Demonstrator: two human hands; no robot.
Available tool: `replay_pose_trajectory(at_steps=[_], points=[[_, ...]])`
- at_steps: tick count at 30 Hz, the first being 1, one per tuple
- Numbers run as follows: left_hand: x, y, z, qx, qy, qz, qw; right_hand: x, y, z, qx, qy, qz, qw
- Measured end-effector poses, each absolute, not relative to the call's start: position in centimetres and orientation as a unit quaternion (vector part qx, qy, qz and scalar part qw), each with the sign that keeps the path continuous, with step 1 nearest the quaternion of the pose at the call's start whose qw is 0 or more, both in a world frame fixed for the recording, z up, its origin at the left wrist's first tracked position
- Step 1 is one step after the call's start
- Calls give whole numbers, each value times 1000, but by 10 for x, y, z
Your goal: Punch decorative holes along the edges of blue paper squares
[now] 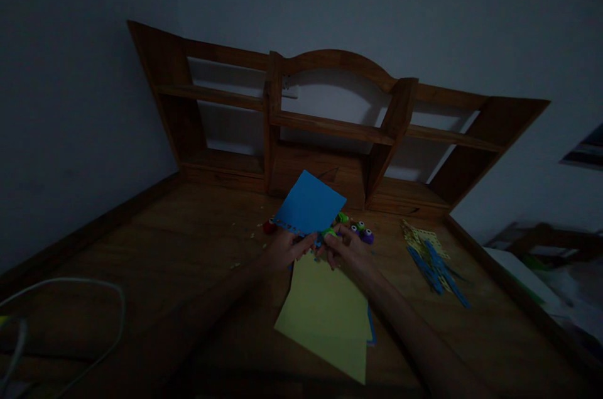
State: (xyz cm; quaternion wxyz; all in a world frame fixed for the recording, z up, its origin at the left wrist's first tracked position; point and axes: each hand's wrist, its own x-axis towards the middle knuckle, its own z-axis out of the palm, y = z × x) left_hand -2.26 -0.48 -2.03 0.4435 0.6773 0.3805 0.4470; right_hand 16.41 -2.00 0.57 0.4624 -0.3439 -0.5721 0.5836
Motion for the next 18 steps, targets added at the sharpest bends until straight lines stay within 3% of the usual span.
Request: replay_pose_trajectory(at_steps=[18], points=[[-26,-7,-11,668,345,369,547,171,-17,-4,-360,-578,597,424]])
